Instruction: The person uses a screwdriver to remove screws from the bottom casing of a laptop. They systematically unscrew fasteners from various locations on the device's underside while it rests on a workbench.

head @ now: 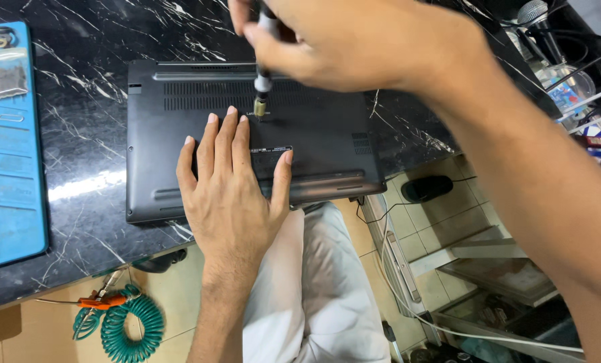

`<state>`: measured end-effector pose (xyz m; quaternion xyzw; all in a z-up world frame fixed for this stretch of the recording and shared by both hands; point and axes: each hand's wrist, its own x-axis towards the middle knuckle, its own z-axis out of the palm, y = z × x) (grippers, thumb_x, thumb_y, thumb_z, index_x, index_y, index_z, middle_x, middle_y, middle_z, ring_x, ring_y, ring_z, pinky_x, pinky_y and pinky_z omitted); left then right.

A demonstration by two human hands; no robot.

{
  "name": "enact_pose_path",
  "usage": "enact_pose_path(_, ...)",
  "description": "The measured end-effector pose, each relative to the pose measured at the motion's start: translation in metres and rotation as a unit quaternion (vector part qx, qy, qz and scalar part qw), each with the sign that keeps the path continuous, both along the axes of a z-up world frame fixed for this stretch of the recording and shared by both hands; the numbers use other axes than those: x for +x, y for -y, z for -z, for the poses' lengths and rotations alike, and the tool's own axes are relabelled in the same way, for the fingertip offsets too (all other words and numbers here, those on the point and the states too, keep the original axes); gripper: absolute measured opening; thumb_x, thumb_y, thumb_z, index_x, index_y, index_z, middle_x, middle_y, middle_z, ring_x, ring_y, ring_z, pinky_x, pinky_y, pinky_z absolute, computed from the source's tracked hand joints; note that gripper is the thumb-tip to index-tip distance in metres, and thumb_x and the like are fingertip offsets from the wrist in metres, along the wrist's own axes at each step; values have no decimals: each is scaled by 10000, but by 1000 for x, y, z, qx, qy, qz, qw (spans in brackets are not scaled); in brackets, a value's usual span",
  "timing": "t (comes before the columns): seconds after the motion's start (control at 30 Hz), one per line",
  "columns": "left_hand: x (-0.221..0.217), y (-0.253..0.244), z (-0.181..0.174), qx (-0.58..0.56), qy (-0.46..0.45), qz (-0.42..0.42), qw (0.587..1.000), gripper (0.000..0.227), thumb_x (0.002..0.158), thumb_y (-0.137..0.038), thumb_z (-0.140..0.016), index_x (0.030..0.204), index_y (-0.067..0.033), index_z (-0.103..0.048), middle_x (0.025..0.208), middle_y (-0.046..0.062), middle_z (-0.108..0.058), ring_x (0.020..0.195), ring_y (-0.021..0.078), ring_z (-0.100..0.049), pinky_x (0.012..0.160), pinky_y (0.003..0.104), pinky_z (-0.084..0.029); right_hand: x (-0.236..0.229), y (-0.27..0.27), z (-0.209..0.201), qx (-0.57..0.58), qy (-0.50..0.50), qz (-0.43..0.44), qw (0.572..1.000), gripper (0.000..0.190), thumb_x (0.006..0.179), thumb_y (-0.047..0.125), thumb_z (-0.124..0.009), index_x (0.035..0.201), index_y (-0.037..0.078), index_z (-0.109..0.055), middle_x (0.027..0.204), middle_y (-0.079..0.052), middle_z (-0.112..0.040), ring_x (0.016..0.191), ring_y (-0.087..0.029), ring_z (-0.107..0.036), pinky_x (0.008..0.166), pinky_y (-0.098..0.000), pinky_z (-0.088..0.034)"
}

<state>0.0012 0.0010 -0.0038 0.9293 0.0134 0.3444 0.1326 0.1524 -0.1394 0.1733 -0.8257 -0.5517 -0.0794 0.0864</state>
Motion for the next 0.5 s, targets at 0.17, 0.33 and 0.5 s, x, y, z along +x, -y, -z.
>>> enact_pose_path(0.17,0,-1,-1,1,-6,2,1000,657,1167,-520,-637,1530,15,-755,1634,149,-730,1560,344,-607,1316,523,-382,-8,-6,-2,-58,-60,100,991,248,961,254,-674,1168,146,-589,819,-13,-602,658,-222,-514,654,-427,-436)
enact_pose_path(0.33,-1,-1,0,-2,-5,2,1000,654,1165,-520,-640,1529,12,-755,1636,144,-728,1560,344,-610,1317,523,-383,-4,-4,-2,-40,-73,54,995,327,945,92,-615,1270,119,-592,957,-52,-586,696,-227,-491,669,-432,-424)
enact_pose_path(0.5,0,0,2,-2,1,2,1000,646,1166,-520,-639,1519,6,-760,1633,141,-730,1556,344,-614,1316,519,-385,0,-2,8,-7,-16,47,999,175,1255,251,-641,1238,77,-658,1009,-68,-700,808,-269,-635,757,-464,-484)
